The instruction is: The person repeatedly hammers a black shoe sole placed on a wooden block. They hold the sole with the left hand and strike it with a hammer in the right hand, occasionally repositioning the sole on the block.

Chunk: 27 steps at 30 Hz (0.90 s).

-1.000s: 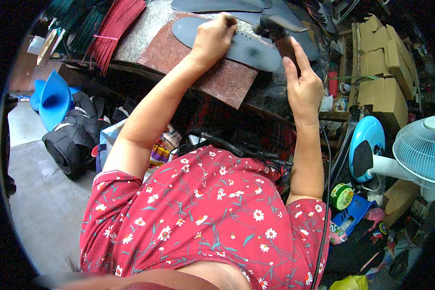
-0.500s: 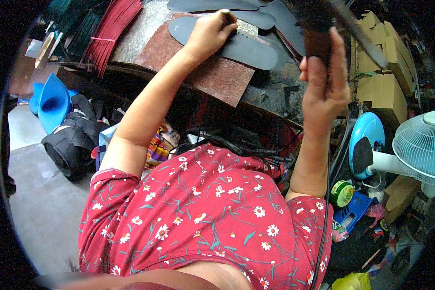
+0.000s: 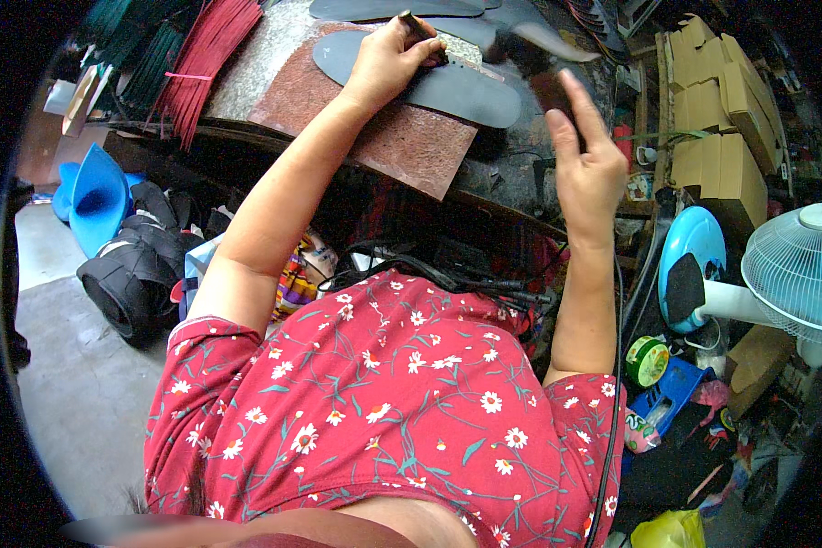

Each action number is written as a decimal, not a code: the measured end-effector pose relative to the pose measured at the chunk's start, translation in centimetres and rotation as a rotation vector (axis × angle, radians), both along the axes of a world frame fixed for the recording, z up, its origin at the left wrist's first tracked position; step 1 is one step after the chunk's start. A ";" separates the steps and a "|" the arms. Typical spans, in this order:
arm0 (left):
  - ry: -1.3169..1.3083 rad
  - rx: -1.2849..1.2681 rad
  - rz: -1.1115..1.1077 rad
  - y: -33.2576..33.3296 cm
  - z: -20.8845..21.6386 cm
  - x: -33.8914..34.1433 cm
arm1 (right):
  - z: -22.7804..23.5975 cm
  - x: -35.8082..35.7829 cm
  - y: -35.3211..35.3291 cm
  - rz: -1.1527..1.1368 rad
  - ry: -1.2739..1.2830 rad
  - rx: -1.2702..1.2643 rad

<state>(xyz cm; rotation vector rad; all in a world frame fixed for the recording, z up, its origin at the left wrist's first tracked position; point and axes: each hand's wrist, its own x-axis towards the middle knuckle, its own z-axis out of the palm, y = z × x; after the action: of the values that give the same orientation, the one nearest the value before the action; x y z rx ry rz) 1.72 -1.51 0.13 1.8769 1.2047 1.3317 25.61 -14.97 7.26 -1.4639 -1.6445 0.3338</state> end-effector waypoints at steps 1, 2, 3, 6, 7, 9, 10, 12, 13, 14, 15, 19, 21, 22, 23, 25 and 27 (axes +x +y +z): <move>0.048 0.056 0.023 -0.2 0.2 0.1 | 0.8 0.0 -0.3 0.043 0.090 0.095; 0.120 0.143 0.027 -0.4 0.4 0.3 | 1.4 -0.1 -0.4 0.068 0.196 0.174; 0.201 0.218 0.039 -0.7 0.6 0.5 | 1.7 -0.2 -0.6 0.085 0.296 0.249; 0.368 0.376 0.028 -1.4 1.0 1.6 | 1.1 -0.5 -0.3 0.136 0.214 0.274; 0.409 0.481 0.016 -1.6 1.0 1.8 | 0.4 -0.5 0.0 0.111 0.170 0.163; 0.417 0.370 0.068 -1.7 0.9 1.9 | -1.2 -0.7 0.8 0.089 0.048 -0.083; 0.313 0.312 0.079 -1.8 0.8 1.8 | -1.8 -0.4 0.8 -0.001 -0.070 -0.100; 0.135 0.164 0.118 -1.3 0.8 1.1 | -2.9 -0.2 1.1 -0.079 -0.226 -0.115; -0.393 -0.239 -0.025 -0.9 0.9 0.9 | -3.3 -0.1 1.3 -0.088 -0.256 -0.094; -0.559 -0.177 -0.022 -0.6 0.9 0.5 | -3.6 0.1 1.3 -0.109 -0.287 -0.107; -0.711 -0.137 -0.018 -0.3 1.0 0.1 | -3.7 0.2 1.3 -0.099 -0.300 -0.059; -0.491 -0.136 0.015 -0.3 0.7 -1.1 | -3.8 0.4 1.2 -0.115 -0.305 -0.165; -0.288 -0.148 0.065 -0.7 0.4 -1.1 | -3.8 0.4 1.2 -0.115 -0.279 -0.202; -0.366 -0.103 0.071 -0.7 0.4 -1.1 | -3.7 0.4 1.3 -0.108 -0.266 -0.178; -0.419 -0.110 0.078 -0.8 0.4 -1.1 | -3.7 0.3 1.3 -0.101 -0.251 -0.153; -0.474 -0.145 0.092 -1.0 0.6 -1.1 | -3.6 0.3 1.3 -0.112 -0.275 -0.184; -0.401 -0.152 0.041 -1.0 0.8 -1.0 | -3.5 0.2 1.3 -0.122 -0.278 -0.213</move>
<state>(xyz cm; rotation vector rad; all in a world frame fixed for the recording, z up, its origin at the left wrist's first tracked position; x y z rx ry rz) 0.68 -2.51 0.97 1.4010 1.1019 1.5042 25.85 -13.68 3.77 -1.8294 -1.7689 0.2512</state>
